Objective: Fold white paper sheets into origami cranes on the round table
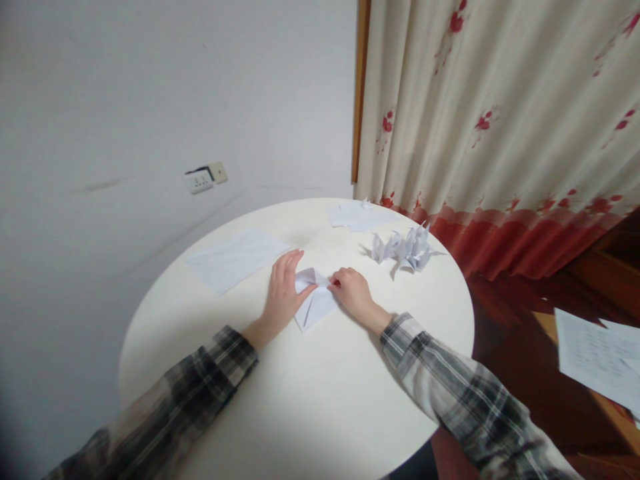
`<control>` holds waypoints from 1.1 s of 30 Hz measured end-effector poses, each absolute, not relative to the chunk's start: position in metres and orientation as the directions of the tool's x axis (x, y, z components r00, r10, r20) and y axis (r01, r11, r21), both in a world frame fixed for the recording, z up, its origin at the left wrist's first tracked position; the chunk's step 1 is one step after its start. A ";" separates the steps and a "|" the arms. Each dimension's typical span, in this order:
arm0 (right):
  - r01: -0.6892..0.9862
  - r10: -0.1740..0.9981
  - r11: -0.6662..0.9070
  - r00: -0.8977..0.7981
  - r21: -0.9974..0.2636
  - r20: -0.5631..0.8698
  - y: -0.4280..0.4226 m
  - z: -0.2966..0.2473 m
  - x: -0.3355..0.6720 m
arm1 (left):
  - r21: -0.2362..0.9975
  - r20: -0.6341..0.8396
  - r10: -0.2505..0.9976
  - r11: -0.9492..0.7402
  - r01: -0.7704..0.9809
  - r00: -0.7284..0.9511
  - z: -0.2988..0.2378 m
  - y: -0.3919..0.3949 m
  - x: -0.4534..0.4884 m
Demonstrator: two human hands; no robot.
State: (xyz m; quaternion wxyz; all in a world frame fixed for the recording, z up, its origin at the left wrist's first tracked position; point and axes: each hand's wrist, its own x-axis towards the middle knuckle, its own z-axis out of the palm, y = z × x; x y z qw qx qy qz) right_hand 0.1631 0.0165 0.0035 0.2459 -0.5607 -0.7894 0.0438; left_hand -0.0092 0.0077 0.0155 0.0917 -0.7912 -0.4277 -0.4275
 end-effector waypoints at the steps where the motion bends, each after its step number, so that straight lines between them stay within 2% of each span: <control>1: 0.861 0.905 0.373 -0.256 -0.345 0.339 0.017 0.004 0.164 | 0.258 0.729 0.627 -0.624 0.738 0.275 0.014 0.009 -0.010; 3: 0.855 0.900 0.387 -0.270 -0.344 0.341 0.016 0.003 0.165 | 0.370 0.640 0.711 -0.616 0.695 0.290 0.009 0.013 -0.012; 6: 0.847 0.889 0.410 -0.290 -0.337 0.354 0.016 0.003 0.166 | 0.542 0.470 0.842 -0.511 0.667 0.264 0.004 0.018 -0.016; 8: 0.838 0.879 0.429 -0.302 -0.336 0.370 0.016 0.002 0.167 | 0.576 0.392 0.887 -0.443 0.687 0.243 0.003 0.019 -0.018; 14: 0.738 0.834 0.530 -0.362 -0.418 0.417 0.017 0.000 0.164 | 0.439 0.296 0.929 -0.338 0.833 0.221 0.008 0.017 -0.018; 19: 0.662 0.808 0.583 -0.413 -0.472 0.420 0.013 0.002 0.162 | 0.488 0.293 0.922 -0.372 0.790 0.253 0.008 0.018 -0.018; 25: 0.741 0.846 0.527 -0.411 -0.415 0.341 0.014 0.003 0.162 | 0.446 0.366 0.877 -0.458 0.769 0.310 0.006 0.019 -0.018; 29: 0.752 0.862 0.503 -0.400 -0.426 0.311 0.017 0.001 0.162 | 0.453 0.374 0.871 -0.471 0.757 0.318 0.004 0.017 -0.017; 33: 0.761 0.858 0.508 -0.402 -0.404 0.321 0.017 0.000 0.162 | 0.381 0.391 0.853 -0.492 0.783 0.346 0.003 0.011 -0.014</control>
